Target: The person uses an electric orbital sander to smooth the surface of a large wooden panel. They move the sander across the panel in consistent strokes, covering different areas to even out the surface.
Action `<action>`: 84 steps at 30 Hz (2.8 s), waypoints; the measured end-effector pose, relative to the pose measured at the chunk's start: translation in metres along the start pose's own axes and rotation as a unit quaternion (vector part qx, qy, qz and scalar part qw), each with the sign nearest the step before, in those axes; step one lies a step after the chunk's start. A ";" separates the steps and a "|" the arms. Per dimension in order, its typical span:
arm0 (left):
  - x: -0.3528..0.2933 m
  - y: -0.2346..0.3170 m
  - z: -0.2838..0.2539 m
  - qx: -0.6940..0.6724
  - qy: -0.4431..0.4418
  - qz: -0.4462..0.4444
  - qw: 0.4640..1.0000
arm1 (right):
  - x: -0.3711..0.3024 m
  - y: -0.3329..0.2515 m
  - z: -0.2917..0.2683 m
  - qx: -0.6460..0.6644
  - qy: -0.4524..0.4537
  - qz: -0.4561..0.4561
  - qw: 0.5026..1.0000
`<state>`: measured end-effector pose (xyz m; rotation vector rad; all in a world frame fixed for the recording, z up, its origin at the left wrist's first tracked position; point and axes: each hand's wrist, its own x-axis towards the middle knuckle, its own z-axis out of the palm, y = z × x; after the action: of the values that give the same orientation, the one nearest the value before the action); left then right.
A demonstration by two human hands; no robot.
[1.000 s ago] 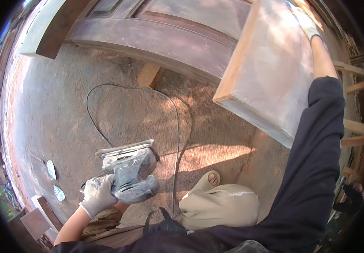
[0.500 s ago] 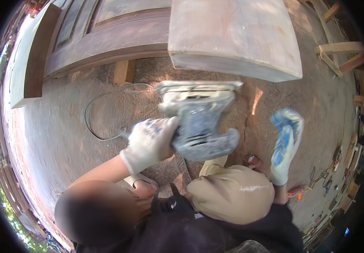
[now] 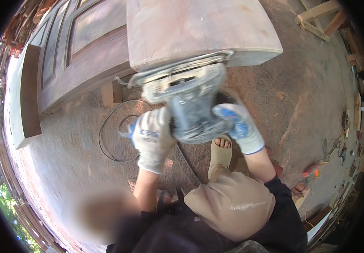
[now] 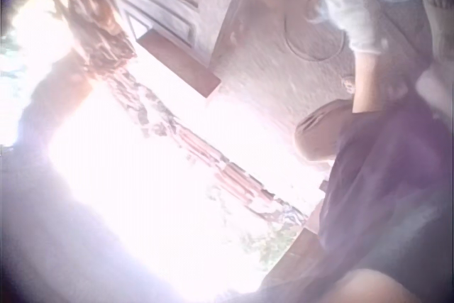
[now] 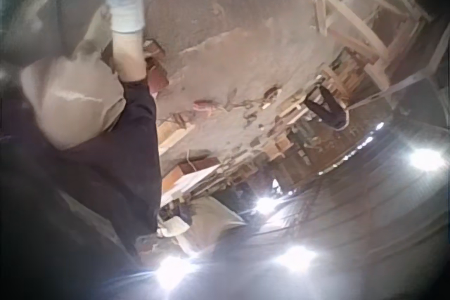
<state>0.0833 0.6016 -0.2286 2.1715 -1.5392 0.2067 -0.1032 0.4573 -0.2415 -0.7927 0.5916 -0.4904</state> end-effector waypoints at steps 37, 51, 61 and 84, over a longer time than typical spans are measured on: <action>-0.019 0.004 -0.039 0.020 -0.075 -0.119 0.990 | 0.000 -0.028 0.074 -0.055 0.002 0.026 0.998; 0.030 0.043 0.021 -0.024 -0.056 0.103 0.993 | -0.024 -0.027 -0.022 0.088 0.122 -0.118 0.982; -0.021 -0.083 0.019 0.084 0.059 0.041 0.994 | 0.052 0.046 0.042 -0.014 -0.041 0.074 0.996; 0.028 -0.141 -0.027 0.115 0.195 0.122 0.966 | 0.045 0.038 0.139 0.008 0.080 0.020 0.997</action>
<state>0.2275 0.6276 -0.2345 1.9422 -1.6029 0.8777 0.0281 0.5241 -0.2066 -0.7286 0.7486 -0.5240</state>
